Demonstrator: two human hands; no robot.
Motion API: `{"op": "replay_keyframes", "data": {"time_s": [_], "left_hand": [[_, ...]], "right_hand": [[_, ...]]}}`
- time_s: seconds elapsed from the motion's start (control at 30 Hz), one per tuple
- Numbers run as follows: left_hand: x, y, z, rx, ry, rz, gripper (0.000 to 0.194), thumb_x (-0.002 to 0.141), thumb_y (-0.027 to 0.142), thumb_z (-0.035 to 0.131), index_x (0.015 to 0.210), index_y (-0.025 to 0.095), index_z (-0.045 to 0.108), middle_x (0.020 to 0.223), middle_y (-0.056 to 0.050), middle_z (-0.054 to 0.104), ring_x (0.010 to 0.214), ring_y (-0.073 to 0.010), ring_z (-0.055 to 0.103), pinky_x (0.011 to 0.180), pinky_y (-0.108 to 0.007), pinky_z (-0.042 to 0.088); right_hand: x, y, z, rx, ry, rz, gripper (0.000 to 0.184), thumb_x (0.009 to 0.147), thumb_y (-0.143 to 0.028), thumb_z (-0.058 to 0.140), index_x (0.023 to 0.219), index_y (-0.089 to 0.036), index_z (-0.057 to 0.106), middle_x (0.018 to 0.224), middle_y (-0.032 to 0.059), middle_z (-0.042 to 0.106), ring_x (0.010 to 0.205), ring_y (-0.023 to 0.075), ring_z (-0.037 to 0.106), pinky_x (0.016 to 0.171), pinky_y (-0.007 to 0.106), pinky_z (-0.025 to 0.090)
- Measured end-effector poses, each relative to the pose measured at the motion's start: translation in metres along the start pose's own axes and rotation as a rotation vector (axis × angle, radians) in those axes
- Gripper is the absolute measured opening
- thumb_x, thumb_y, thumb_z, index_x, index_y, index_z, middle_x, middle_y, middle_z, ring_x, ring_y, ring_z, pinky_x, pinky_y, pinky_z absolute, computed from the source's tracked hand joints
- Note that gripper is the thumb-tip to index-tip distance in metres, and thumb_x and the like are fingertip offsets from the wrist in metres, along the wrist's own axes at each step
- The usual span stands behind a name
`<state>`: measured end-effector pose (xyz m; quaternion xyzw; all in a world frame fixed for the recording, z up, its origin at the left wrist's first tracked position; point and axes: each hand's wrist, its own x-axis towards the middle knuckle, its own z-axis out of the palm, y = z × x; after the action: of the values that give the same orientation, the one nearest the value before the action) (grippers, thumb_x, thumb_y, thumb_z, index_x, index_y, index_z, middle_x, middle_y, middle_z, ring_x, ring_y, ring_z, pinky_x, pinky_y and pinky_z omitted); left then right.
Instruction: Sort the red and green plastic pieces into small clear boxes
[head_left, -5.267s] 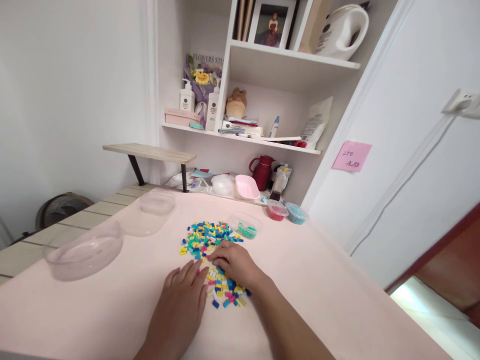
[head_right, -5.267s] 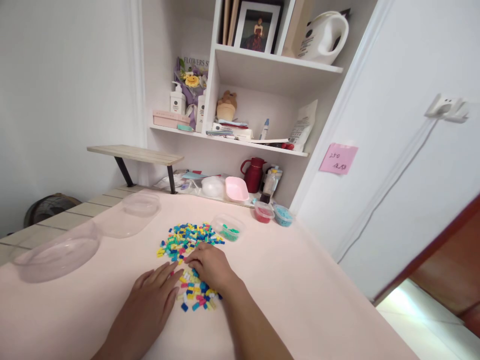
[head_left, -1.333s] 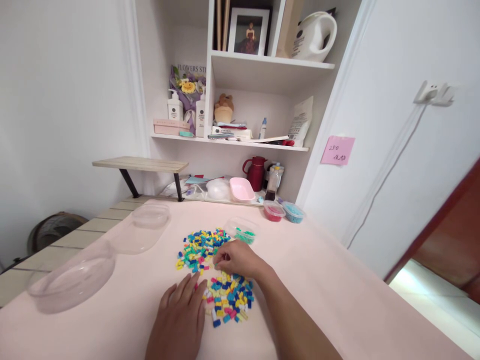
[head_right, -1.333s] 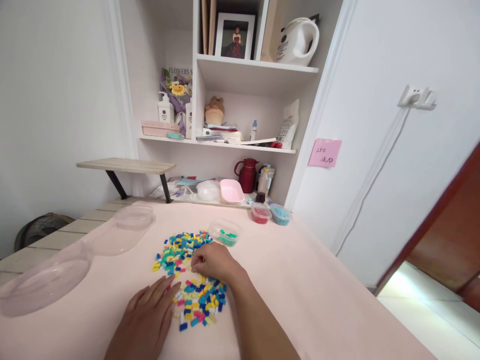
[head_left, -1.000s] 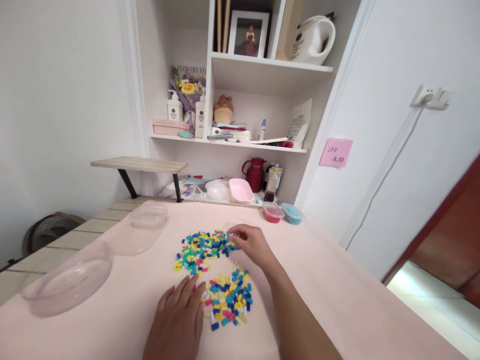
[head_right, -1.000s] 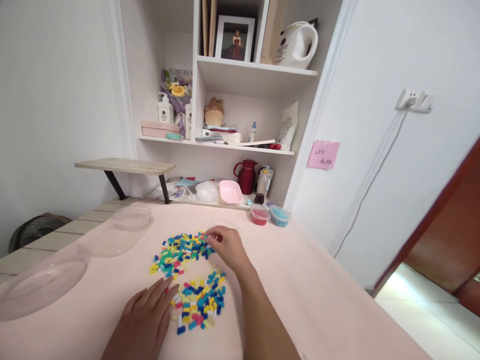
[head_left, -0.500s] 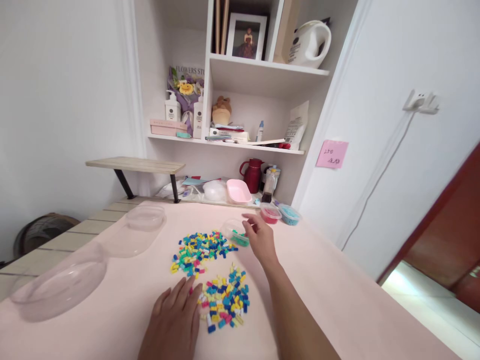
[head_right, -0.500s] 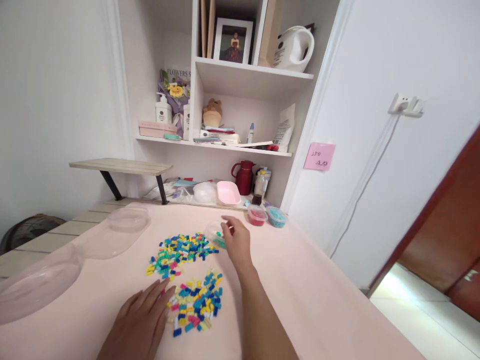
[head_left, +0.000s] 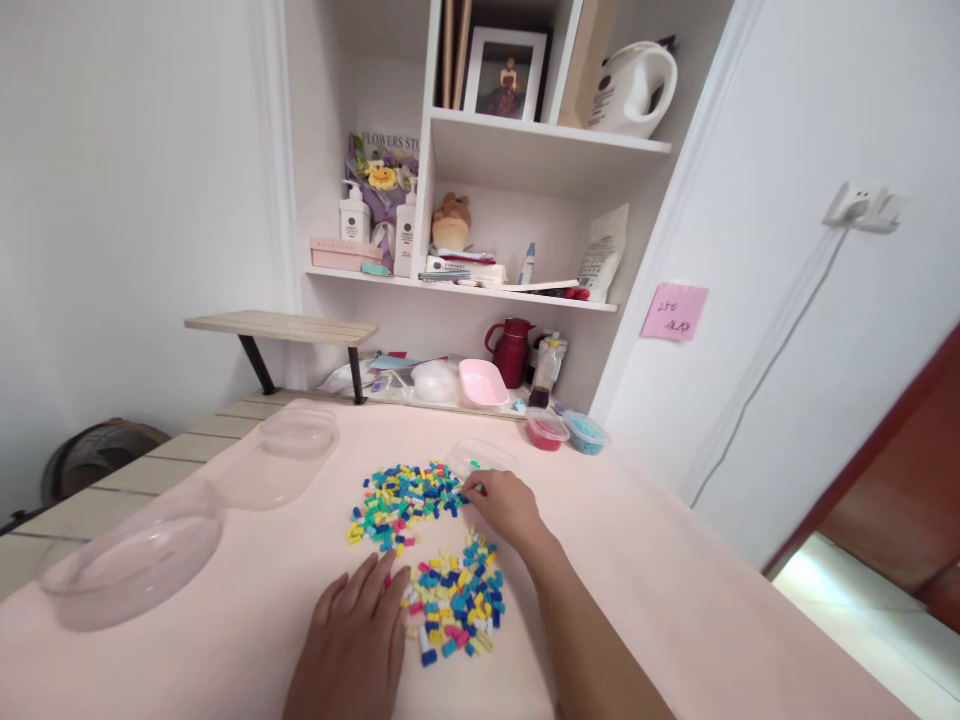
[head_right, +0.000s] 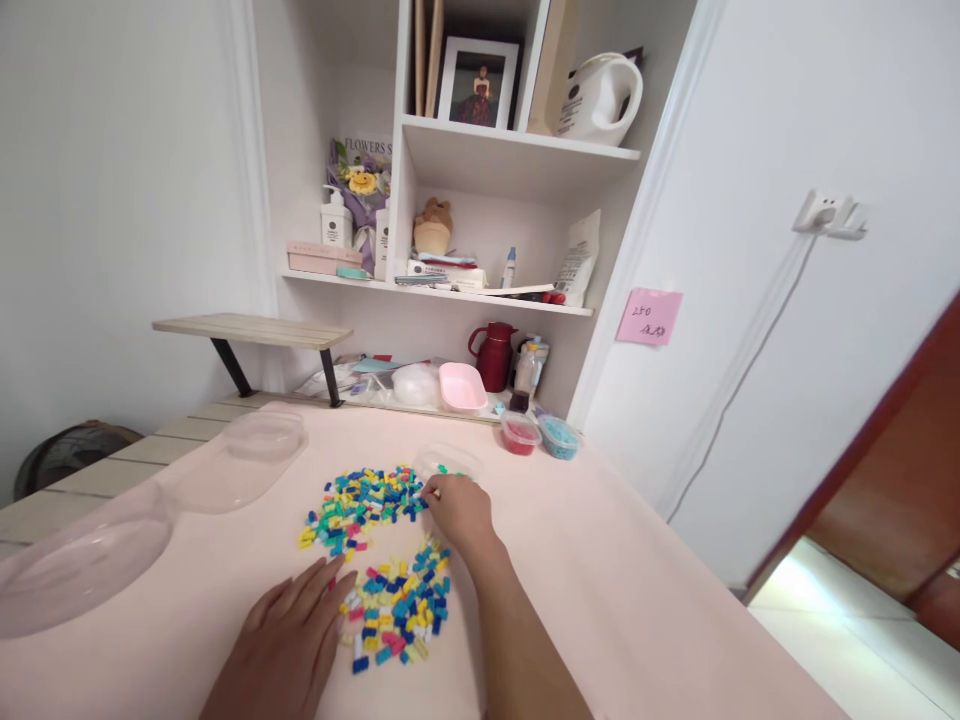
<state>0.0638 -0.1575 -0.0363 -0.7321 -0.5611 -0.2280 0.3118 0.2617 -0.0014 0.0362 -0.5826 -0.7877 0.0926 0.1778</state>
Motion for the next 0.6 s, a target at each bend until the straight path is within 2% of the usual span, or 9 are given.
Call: {"op": "replay_keyframes", "data": {"time_s": [0.17,0.3,0.6], "left_hand": [[-0.0005,0.0005,-0.0009,-0.007,0.001,-0.002,0.035,0.085,0.026,0.049,0.116,0.029,0.066,0.123,-0.001,0.068,0.110,-0.0200,0.063,0.091,-0.039,0.041],[-0.0001,0.0006,-0.0013,-0.025,-0.007,-0.004,0.036,0.086,0.026,0.050,0.118,0.029,0.065,0.124,-0.001,0.068,0.111,-0.0207,0.063,0.091,-0.039,0.041],[0.0002,0.0025,-0.0012,-0.009,0.003,-0.006,0.035,0.086,0.026,0.049,0.116,0.029,0.066,0.124,-0.001,0.068,0.112,-0.0207,0.063,0.092,-0.039,0.042]], "right_hand": [[-0.0011,-0.0005,0.0045,-0.048,-0.064,-0.005,0.024,0.078,-0.022,0.054,0.088,-0.034,0.073,0.096,-0.0021,0.072,0.090,0.0197,0.063,0.065,0.027,0.035],[-0.0010,0.0013,0.0055,-0.042,-0.105,-0.009,0.020,0.076,-0.024,0.055,0.084,-0.032,0.072,0.091,-0.0028,0.072,0.087,0.0188,0.063,0.062,0.026,0.034],[0.0002,-0.0004,0.0064,-0.047,-0.108,0.014,0.015,0.075,-0.027,0.059,0.086,-0.031,0.070,0.090,-0.0025,0.071,0.086,0.0172,0.061,0.063,0.025,0.033]]}}
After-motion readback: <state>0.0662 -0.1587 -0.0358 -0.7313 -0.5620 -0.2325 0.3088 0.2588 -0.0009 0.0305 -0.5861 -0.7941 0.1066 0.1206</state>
